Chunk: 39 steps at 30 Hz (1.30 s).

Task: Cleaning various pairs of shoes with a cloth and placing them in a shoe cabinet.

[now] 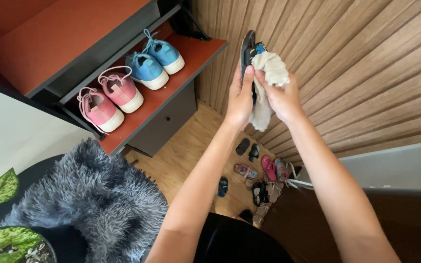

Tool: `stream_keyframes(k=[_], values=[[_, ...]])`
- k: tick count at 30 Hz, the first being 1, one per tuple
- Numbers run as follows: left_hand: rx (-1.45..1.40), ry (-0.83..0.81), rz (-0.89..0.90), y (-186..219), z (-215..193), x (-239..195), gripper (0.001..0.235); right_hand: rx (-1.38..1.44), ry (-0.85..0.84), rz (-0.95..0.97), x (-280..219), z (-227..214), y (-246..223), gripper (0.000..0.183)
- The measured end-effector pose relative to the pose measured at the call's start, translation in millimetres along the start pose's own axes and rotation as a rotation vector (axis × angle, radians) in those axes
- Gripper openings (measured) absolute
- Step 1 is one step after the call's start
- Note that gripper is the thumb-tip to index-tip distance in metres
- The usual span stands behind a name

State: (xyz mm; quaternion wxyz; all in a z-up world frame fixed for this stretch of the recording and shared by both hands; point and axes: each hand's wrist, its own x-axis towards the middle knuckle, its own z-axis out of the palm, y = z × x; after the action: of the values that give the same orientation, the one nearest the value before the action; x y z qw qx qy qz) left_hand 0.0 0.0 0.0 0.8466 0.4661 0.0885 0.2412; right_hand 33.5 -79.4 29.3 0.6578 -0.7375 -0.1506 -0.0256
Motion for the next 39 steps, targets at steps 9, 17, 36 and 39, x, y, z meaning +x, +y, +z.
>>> stream_keyframes(k=[9,17,36,39], values=[[0.002,-0.022,0.007,31.7,-1.8,-23.7,0.054,0.177,0.443,0.262,-0.8,25.5,29.8,0.044],[-0.464,0.057,-0.159,-4.8,-61.5,29.6,0.043,-0.064,0.141,-0.035,8.2,1.4,-10.1,0.048],[-0.603,0.385,-0.503,21.6,-81.0,94.1,0.039,-0.513,-0.295,-0.344,30.7,68.9,45.3,0.064],[-0.893,0.399,-0.428,-34.9,-103.6,111.2,0.033,-0.518,-0.321,-0.193,50.0,71.6,49.7,0.064]])
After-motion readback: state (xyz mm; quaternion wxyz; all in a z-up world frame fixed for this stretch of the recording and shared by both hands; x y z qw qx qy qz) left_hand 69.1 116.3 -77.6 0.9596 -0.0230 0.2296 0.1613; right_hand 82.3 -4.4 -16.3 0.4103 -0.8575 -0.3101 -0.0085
